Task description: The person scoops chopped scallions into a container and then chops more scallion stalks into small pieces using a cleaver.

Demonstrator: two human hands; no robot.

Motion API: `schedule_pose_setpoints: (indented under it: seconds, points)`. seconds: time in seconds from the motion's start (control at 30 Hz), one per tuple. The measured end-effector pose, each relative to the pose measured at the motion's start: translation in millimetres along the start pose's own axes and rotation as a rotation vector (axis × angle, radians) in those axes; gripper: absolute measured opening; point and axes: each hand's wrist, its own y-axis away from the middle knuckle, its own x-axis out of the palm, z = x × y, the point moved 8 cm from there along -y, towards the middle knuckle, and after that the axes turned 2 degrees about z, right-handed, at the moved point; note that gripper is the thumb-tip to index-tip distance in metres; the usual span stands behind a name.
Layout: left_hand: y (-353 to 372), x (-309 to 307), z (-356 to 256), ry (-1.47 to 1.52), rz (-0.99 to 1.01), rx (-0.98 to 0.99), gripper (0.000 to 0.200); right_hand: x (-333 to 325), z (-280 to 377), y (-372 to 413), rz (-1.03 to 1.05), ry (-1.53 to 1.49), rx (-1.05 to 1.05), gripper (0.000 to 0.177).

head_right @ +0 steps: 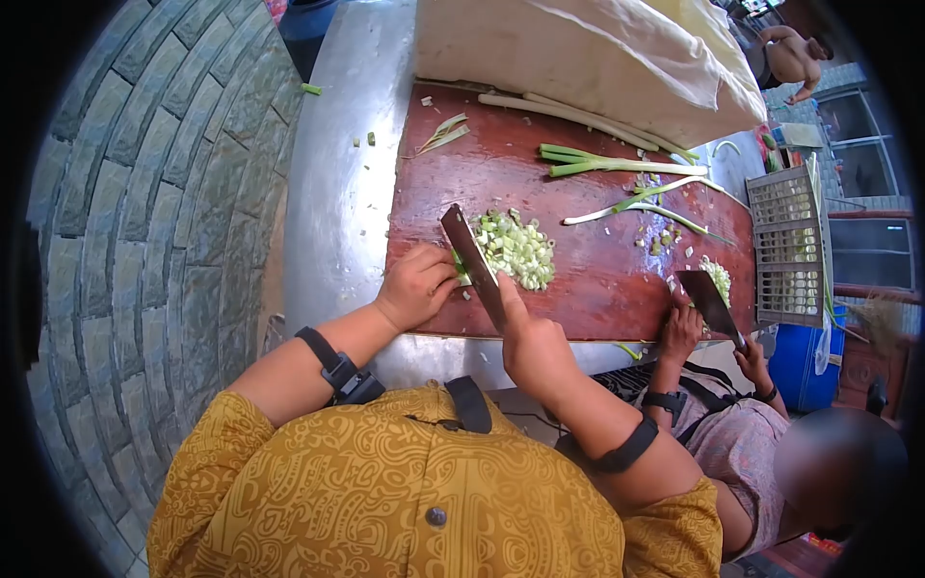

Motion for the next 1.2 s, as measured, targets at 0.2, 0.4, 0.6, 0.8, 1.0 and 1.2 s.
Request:
schedule_pose_setpoints:
  seconds: [0.2,0.4,0.6,0.8,1.0,1.2]
  points:
    - [0.8,2.3,2.9,-0.01,0.017,-0.015,0.008,-1.6,5.5,1.0,0.012,-0.003,-0.021,0.065]
    - [-0.9,-0.7,0.3,0.0,-0.001,-0.017,0.012,0.8,8.7,3.8,-0.021,0.04,-0.024,0.067]
    - [-0.1,2.1,1.1,0.009,-0.001,-0.001,0.011,1.0,13.8,-6.5,0.002,0.13,-0.071,0.069]
    - [-1.3,1.7,-1.5,-0.005,0.031,0.017,0.01,23.3,15.5,-54.0,-0.154,0.044,-0.165,0.07]
    - [2.5,1.2,-3.8,0.009,0.021,0.007,0.011,12.5,-14.8,-55.9,-0.413,-0.244,-0.102,0.066]
    - [-1.2,-0.5,-4.9,-0.053,0.012,-0.017,0.012,-7.1,-3.6,-38.9,-0.271,-0.126,-0.067,0.065]
